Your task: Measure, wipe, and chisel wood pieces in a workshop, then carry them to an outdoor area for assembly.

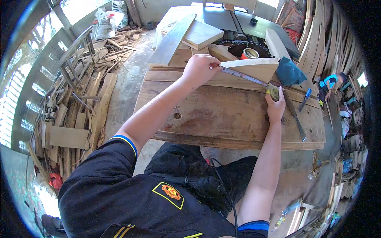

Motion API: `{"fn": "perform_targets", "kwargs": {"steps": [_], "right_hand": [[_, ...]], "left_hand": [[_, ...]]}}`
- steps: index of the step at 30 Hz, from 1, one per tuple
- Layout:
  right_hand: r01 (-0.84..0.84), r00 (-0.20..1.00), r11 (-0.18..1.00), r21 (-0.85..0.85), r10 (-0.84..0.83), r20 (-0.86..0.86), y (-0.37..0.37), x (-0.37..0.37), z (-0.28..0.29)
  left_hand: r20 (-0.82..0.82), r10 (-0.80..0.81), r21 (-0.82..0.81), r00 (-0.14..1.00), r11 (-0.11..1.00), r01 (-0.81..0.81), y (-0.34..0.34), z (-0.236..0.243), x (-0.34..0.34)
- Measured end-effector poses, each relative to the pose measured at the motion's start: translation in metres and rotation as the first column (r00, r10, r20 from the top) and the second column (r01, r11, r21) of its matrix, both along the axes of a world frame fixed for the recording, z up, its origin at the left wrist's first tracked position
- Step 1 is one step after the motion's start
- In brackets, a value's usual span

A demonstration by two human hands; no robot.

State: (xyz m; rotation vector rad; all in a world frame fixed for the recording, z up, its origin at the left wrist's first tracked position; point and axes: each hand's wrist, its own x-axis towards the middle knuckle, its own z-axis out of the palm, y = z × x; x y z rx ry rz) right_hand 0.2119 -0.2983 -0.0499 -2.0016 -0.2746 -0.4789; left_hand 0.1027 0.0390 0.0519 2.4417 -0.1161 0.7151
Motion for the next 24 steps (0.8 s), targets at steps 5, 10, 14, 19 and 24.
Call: {"fn": "perform_targets", "kwargs": {"steps": [5, 10, 14, 19, 24], "right_hand": [[-0.01, 1.0, 1.0, 0.001, 0.01, 0.011, 0.005, -0.005, 0.007], [0.052, 0.997, 0.998, 0.043, -0.054, 0.049, 0.006, -0.013, 0.012], [0.038, 0.999, 0.994, 0.1, -0.034, -0.035, 0.003, -0.011, 0.011], [0.091, 0.993, 0.994, -0.066, -0.085, 0.087, 0.007, -0.008, 0.006], [0.171, 0.979, 0.949, -0.263, -0.133, 0.154, 0.013, -0.012, 0.004]], "left_hand": [[0.049, -0.028, -0.07, 0.998, 0.997, 0.031, 0.001, 0.0, -0.006], [0.032, -0.074, -0.127, 0.997, 0.989, 0.077, -0.004, 0.007, -0.023], [-0.003, 0.048, -0.179, 0.999, 0.983, -0.047, 0.014, 0.004, -0.048], [-0.218, 0.106, -0.307, 0.97, 0.936, -0.172, 0.066, -0.016, -0.087], [-0.26, 0.222, 0.038, 0.94, 0.975, -0.22, 0.074, -0.05, -0.093]]}}
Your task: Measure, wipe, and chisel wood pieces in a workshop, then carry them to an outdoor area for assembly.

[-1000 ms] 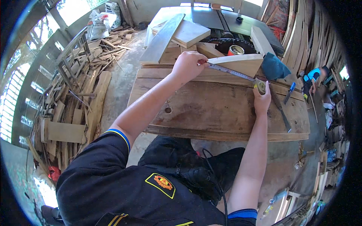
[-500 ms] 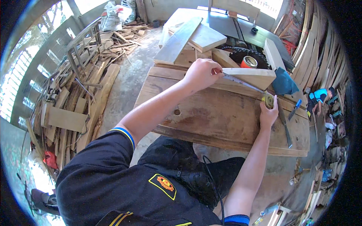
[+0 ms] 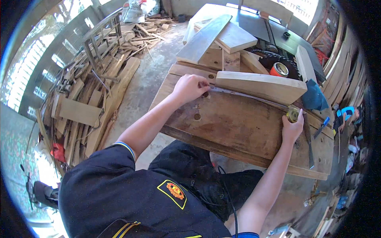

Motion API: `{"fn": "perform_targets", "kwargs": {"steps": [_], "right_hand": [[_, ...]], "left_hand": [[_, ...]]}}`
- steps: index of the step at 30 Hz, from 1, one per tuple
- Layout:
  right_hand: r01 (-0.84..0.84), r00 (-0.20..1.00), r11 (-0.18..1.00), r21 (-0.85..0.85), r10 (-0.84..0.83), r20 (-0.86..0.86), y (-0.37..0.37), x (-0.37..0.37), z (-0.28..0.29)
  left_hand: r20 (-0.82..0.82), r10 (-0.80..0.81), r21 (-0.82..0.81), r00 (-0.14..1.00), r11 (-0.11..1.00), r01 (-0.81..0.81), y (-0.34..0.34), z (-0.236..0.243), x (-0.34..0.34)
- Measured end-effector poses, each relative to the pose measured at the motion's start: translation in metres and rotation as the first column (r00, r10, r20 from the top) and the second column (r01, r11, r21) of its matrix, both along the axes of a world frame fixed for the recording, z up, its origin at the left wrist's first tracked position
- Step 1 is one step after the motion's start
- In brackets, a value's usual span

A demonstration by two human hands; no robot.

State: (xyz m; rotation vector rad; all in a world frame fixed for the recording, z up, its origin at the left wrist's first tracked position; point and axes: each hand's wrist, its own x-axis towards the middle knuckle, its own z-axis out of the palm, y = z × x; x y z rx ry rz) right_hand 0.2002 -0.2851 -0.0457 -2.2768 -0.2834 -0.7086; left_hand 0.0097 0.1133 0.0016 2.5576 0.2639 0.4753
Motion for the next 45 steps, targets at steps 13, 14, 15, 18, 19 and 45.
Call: {"fn": "perform_targets", "kwargs": {"steps": [13, 14, 15, 18, 19, 45], "right_hand": [[0.19, 0.961, 0.946, -0.263, -0.234, -0.145, 0.009, -0.009, 0.004], [0.176, 0.962, 0.946, -0.272, -0.224, -0.157, 0.01, -0.009, 0.006], [0.156, 0.966, 0.956, -0.247, -0.2, -0.164, 0.011, -0.01, 0.006], [0.152, 0.965, 0.96, -0.237, -0.196, -0.174, 0.012, -0.012, 0.009], [0.119, 0.98, 0.969, -0.216, -0.15, -0.133, 0.012, -0.011, 0.01], [0.101, 0.978, 0.973, -0.208, -0.136, -0.159, 0.013, -0.004, 0.017]], "left_hand": [[0.111, 0.073, -0.096, 0.991, 0.993, -0.062, -0.016, -0.014, 0.018], [0.148, 0.087, -0.097, 0.985, 0.993, -0.073, -0.018, -0.017, 0.017], [0.133, 0.092, -0.112, 0.987, 0.991, -0.078, -0.018, -0.018, 0.019], [0.165, 0.145, -0.193, 0.976, 0.975, -0.113, -0.021, -0.022, 0.02], [0.169, 0.14, -0.195, 0.976, 0.975, -0.106, -0.022, -0.023, 0.02], [0.111, 0.235, -0.101, 0.966, 0.969, -0.224, -0.042, -0.019, 0.04]]}}
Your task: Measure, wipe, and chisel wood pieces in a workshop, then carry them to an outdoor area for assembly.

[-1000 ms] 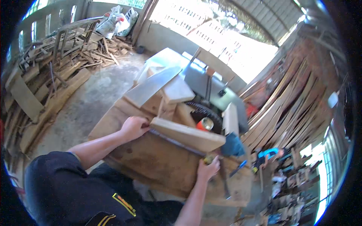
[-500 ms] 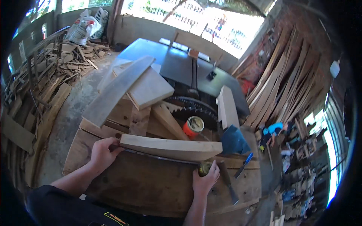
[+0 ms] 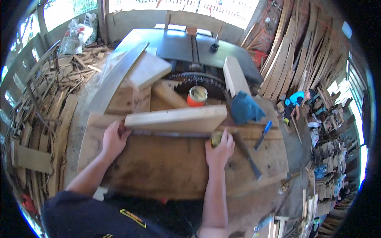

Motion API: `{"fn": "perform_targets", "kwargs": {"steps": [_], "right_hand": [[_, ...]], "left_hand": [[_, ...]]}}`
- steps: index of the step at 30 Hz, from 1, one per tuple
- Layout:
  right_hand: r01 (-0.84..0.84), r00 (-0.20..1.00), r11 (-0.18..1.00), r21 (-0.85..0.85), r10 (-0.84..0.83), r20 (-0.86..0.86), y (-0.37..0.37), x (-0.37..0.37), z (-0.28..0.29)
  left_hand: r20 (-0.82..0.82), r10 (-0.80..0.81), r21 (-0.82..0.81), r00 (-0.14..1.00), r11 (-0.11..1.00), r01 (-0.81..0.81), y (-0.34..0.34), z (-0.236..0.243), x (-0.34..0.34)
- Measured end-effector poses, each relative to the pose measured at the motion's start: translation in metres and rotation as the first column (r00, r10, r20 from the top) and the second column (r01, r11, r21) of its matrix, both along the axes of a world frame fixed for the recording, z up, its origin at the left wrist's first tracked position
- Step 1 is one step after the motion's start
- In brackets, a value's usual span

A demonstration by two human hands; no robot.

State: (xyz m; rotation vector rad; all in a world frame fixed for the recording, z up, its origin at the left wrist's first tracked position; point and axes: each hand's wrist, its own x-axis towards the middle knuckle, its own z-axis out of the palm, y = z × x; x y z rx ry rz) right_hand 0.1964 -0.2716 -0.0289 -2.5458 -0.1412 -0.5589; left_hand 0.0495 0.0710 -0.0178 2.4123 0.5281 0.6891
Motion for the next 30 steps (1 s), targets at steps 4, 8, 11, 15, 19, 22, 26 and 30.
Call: {"fn": "perform_targets", "kwargs": {"steps": [4, 8, 11, 15, 19, 22, 26, 30], "right_hand": [[0.005, 1.0, 1.0, 0.014, -0.006, 0.012, -0.002, -0.009, 0.0], [0.051, 0.999, 0.999, 0.004, -0.051, -0.013, -0.001, -0.011, 0.004], [0.061, 0.996, 0.998, -0.016, -0.062, -0.056, -0.001, -0.01, 0.004], [0.037, 0.998, 0.999, 0.022, -0.035, -0.051, -0.003, -0.01, 0.0], [0.023, 0.998, 1.0, 0.003, -0.023, -0.051, -0.004, -0.008, -0.004], [0.04, 0.999, 0.999, 0.022, -0.04, 0.001, -0.003, -0.007, -0.005], [0.035, 0.999, 0.998, 0.042, -0.036, 0.007, -0.002, -0.008, -0.003], [0.037, 0.999, 0.998, 0.047, -0.038, 0.036, -0.001, -0.008, -0.003]], "left_hand": [[0.119, -0.073, -0.004, 0.99, 0.997, 0.074, -0.002, -0.005, -0.007], [0.082, -0.068, -0.028, 0.994, 0.997, 0.07, -0.006, 0.003, -0.008], [0.047, -0.06, -0.038, 0.997, 0.997, 0.062, -0.007, 0.006, -0.009], [0.028, -0.047, -0.048, 0.998, 0.998, 0.049, -0.005, 0.004, -0.01], [0.064, -0.059, -0.022, 0.996, 0.998, 0.06, -0.003, 0.0, -0.008], [0.072, -0.066, -0.01, 0.995, 0.998, 0.067, -0.003, -0.002, -0.006], [0.078, -0.069, 0.011, 0.995, 0.998, 0.069, -0.004, -0.002, -0.005], [0.072, -0.065, -0.051, 0.995, 0.996, 0.068, -0.005, 0.001, -0.005]]}}
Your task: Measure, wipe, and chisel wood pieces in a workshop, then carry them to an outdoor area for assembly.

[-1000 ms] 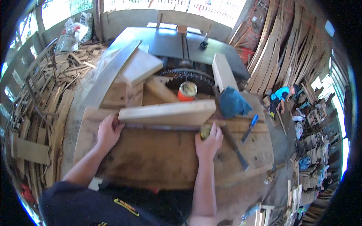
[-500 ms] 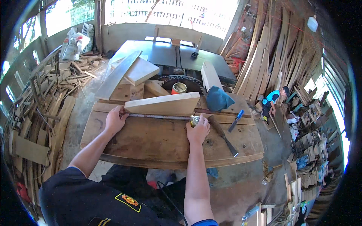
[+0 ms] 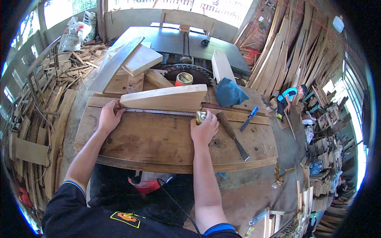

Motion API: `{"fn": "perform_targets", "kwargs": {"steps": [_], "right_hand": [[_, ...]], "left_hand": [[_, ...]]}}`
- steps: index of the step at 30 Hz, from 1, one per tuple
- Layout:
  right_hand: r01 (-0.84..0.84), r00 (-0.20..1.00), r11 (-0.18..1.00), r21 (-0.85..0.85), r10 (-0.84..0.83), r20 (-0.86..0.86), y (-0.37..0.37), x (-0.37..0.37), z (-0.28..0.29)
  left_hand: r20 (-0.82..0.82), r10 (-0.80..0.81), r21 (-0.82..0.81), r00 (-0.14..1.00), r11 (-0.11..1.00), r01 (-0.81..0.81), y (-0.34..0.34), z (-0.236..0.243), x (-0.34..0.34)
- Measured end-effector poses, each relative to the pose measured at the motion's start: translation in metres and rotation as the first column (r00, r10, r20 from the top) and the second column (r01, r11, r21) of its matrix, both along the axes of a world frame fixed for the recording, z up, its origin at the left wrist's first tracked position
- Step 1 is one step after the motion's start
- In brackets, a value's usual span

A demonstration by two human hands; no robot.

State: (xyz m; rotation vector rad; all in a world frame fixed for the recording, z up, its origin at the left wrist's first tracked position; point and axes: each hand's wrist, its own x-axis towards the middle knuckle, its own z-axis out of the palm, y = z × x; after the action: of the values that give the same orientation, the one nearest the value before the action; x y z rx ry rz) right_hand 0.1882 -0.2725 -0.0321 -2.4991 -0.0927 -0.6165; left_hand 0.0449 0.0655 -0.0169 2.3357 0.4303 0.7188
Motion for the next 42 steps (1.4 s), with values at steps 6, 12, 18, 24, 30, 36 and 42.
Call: {"fn": "perform_targets", "kwargs": {"steps": [6, 12, 18, 24, 30, 36, 42], "right_hand": [[-0.012, 1.0, 1.0, -0.01, 0.012, 0.003, 0.0, 0.005, -0.003], [-0.032, 0.999, 0.999, -0.044, 0.034, 0.032, 0.001, 0.003, -0.001], [0.016, 1.0, 0.995, -0.099, -0.017, -0.008, 0.003, 0.009, -0.005], [0.016, 1.0, 0.997, -0.081, -0.016, 0.001, 0.005, 0.013, -0.01], [0.038, 0.999, 0.994, -0.107, -0.037, 0.01, 0.008, 0.012, -0.006], [0.01, 0.995, 0.989, -0.149, 0.004, 0.099, 0.007, 0.015, -0.008], [0.001, 0.991, 0.983, -0.186, 0.023, 0.128, 0.005, 0.022, -0.014]], "left_hand": [[0.003, 0.009, 0.003, 1.0, 1.0, -0.009, 0.001, 0.0, 0.0], [0.03, -0.031, -0.048, 0.999, 0.998, 0.032, 0.008, -0.003, -0.001], [0.017, -0.088, 0.082, 0.996, 0.993, 0.086, 0.013, -0.004, 0.002], [0.028, -0.07, 0.227, 0.997, 0.972, 0.062, 0.018, -0.014, 0.004], [-0.045, -0.104, 0.191, 0.994, 0.975, 0.11, 0.027, -0.012, 0.003], [-0.129, -0.316, 0.258, 0.94, 0.905, 0.339, 0.052, -0.006, 0.004], [-0.272, -0.305, 0.279, 0.913, 0.883, 0.378, 0.062, -0.008, 0.013]]}}
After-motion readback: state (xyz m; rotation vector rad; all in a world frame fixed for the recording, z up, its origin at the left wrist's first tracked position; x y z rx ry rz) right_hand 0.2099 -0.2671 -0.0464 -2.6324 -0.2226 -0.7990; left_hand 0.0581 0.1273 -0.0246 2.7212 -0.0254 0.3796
